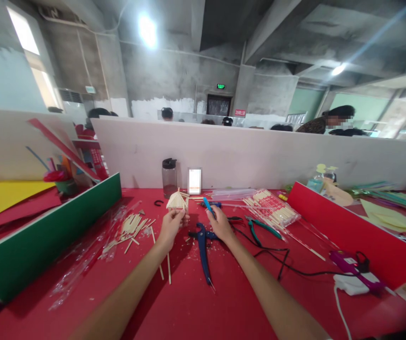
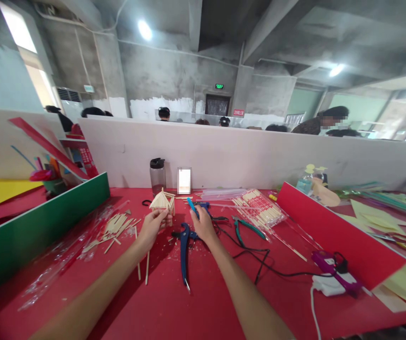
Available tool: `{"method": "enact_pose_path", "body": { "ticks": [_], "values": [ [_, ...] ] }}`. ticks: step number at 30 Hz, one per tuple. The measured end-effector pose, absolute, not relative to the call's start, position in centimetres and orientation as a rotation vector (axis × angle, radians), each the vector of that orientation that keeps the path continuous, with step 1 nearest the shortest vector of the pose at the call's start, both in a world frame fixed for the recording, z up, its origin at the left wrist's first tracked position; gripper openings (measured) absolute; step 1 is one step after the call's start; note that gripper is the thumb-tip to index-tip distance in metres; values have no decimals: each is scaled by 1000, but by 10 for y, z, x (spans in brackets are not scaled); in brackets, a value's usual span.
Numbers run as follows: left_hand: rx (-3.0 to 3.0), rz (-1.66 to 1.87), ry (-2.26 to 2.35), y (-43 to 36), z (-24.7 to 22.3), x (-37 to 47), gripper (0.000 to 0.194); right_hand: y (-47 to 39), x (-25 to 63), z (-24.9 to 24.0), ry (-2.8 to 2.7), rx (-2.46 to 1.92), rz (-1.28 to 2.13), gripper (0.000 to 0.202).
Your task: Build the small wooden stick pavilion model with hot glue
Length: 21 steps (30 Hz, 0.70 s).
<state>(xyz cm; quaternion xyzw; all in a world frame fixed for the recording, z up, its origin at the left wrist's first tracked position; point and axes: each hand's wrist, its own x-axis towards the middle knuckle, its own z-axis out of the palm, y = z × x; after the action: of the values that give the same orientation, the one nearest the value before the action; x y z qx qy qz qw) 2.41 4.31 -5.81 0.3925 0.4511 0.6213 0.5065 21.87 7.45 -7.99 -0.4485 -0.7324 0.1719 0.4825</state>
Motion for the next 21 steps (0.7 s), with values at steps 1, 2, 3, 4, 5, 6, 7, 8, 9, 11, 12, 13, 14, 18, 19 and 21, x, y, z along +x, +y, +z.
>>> {"method": "enact_pose_path", "body": {
  "ticks": [1,2,3,4,5,6,7,8,9,11,12,13,14,18,19,21],
  "values": [
    [944,1498,1091,43,-58,24,49,75,220,-78,-1740,-1036,433,32],
    [941,1497,1095,43,-58,24,49,76,221,-76,-1695,-1000,448,33],
    [939,1494,1097,44,-58,24,49,75,223,-72,-1650,-982,463,33],
    [938,1492,1098,44,-58,24,49,75,225,-69,-1609,-977,481,34],
    [941,1490,1097,45,-59,23,49,74,226,-65,-1570,-978,506,34],
    [945,1488,1097,46,-60,23,48,73,227,-60,-1531,-978,544,35],
    [951,1486,1098,47,-61,23,48,72,227,-55,-1494,-967,591,35],
    [957,1482,1099,48,-62,22,48,71,227,-50,-1472,-941,649,35],
    [960,1479,1100,48,-63,22,48,71,224,-45,-1461,-898,708,33],
    [962,1472,1099,49,-65,21,47,70,217,-33,-1492,-789,799,26],
    [960,1471,1095,49,-65,21,47,71,212,-28,-1519,-740,828,23],
    [958,1473,1091,49,-64,21,47,72,206,-22,-1549,-704,855,20],
    [954,1477,1087,49,-64,22,46,74,200,-18,-1569,-680,876,18],
    [943,1480,1079,47,-61,23,46,84,178,-10,-1597,-637,877,14],
    [943,1479,1077,47,-61,23,46,86,174,-10,-1601,-628,871,13],
    [944,1482,1073,48,-62,23,46,88,169,-13,-1612,-622,862,12]
  ]
}}
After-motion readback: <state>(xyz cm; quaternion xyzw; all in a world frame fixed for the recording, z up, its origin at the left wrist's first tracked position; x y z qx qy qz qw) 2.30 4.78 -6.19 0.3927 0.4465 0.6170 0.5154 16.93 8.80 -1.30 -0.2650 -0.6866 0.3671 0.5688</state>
